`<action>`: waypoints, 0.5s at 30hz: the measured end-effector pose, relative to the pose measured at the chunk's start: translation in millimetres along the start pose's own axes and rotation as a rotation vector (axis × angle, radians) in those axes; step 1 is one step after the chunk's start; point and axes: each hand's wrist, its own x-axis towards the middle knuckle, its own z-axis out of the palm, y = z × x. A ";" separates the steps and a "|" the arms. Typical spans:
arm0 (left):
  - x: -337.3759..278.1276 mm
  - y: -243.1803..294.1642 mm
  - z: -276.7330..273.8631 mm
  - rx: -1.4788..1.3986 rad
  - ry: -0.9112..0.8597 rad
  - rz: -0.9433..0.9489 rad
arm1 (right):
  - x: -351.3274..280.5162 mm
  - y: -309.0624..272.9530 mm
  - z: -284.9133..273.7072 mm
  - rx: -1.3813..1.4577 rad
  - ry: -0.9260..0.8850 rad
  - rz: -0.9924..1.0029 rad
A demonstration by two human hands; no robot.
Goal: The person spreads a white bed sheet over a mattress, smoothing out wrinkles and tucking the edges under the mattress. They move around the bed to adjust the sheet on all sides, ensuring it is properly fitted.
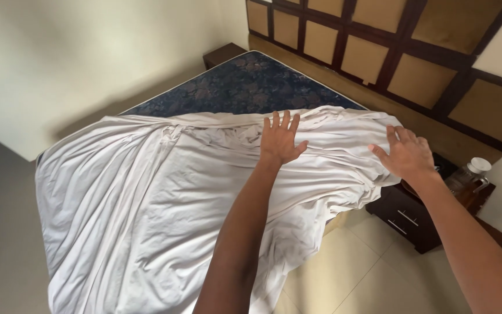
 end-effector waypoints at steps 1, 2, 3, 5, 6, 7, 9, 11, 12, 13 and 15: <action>-10.8 -1.7 -3.9 0.013 -0.004 -0.017 | -6.3 -5.7 -3.3 -0.001 -0.006 0.008; -21.4 -2.5 -7.2 0.025 -0.009 -0.033 | -12.8 -10.6 -6.0 -0.002 -0.011 0.015; -34.3 -5.9 -15.0 0.023 -0.016 -0.039 | -23.0 -19.8 -8.9 -0.002 -0.019 0.009; -53.3 -10.2 -32.8 0.052 -0.060 -0.069 | -39.7 -33.3 -16.9 0.025 0.000 -0.013; -68.1 -9.3 -41.2 0.054 -0.059 -0.071 | -52.1 -39.2 -19.4 0.026 0.002 -0.016; -82.2 -11.1 -51.0 0.058 -0.081 -0.094 | -62.1 -47.2 -23.4 0.019 0.012 -0.027; -109.2 -12.9 -65.7 0.069 -0.109 -0.120 | -83.2 -63.3 -29.6 0.021 0.018 -0.044; -134.7 -9.6 -72.9 0.068 -0.150 -0.149 | -108.6 -77.0 -31.8 0.008 0.024 -0.085; -149.4 -12.0 -69.3 0.072 -0.160 -0.145 | -122.9 -81.6 -29.4 0.016 0.016 -0.083; -161.6 -12.4 -66.4 0.063 -0.145 -0.133 | -134.8 -83.0 -30.5 0.004 0.050 -0.113; -189.2 -12.3 -70.3 0.055 -0.135 -0.132 | -158.7 -93.0 -38.8 -0.004 0.079 -0.154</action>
